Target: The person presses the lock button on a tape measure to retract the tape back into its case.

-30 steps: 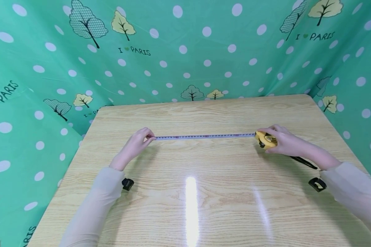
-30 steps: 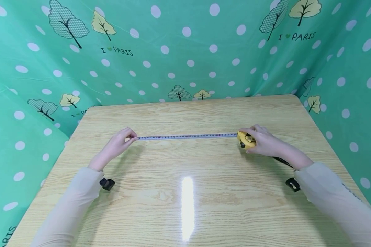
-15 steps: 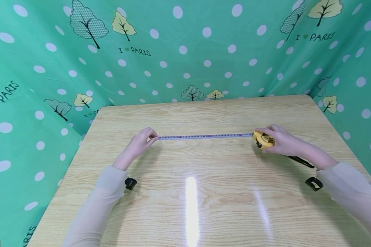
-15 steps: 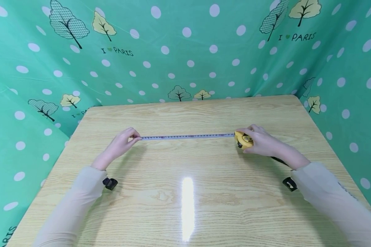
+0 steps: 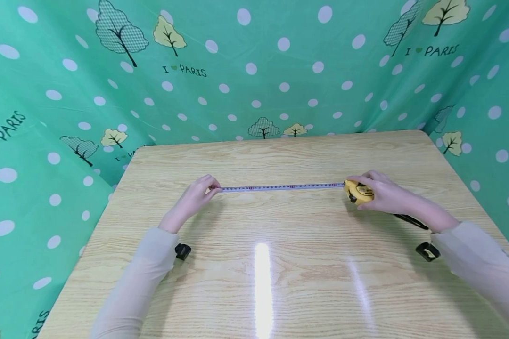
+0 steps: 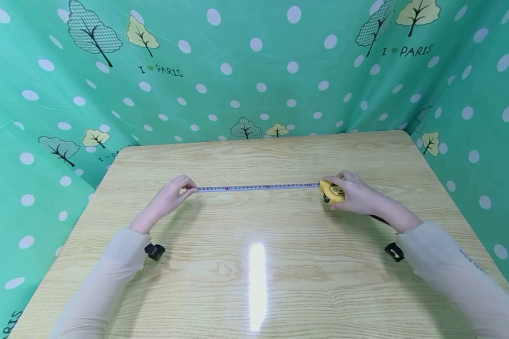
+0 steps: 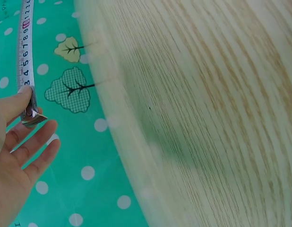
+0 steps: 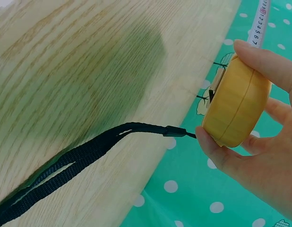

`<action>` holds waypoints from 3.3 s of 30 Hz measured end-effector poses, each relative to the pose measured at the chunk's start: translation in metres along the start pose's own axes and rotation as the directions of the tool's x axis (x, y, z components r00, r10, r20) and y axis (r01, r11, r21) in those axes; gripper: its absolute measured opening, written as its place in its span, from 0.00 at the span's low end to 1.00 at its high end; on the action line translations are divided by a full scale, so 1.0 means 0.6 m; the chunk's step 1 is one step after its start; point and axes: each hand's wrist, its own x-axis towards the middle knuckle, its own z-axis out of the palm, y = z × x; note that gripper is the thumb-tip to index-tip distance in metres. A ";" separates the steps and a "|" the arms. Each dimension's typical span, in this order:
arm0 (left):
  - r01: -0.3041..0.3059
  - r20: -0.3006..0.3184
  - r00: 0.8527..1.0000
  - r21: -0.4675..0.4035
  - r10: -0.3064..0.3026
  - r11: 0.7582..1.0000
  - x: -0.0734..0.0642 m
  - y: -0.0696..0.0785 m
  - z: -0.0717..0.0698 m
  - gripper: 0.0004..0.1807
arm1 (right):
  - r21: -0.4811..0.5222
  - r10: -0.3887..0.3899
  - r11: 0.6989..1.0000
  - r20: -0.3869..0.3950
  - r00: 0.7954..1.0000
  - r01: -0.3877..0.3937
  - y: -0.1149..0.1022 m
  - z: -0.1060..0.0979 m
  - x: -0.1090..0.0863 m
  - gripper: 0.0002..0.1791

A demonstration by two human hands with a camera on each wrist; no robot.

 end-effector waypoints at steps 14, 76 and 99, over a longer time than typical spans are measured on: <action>-0.003 -0.004 1.000 -0.013 0.003 1.000 0.000 0.006 0.001 0.02 | 0.011 0.005 1.000 0.007 1.000 -0.005 -0.003 0.003 0.005 0.39; -0.093 0.023 0.995 0.001 0.093 0.996 0.014 0.041 0.026 0.07 | -0.004 -0.009 1.000 -0.004 1.000 0.009 -0.026 0.027 0.028 0.40; -0.100 0.043 0.994 0.012 0.099 0.995 0.023 0.055 0.038 0.03 | -0.017 -0.017 1.000 0.006 1.000 0.017 -0.041 0.029 0.032 0.39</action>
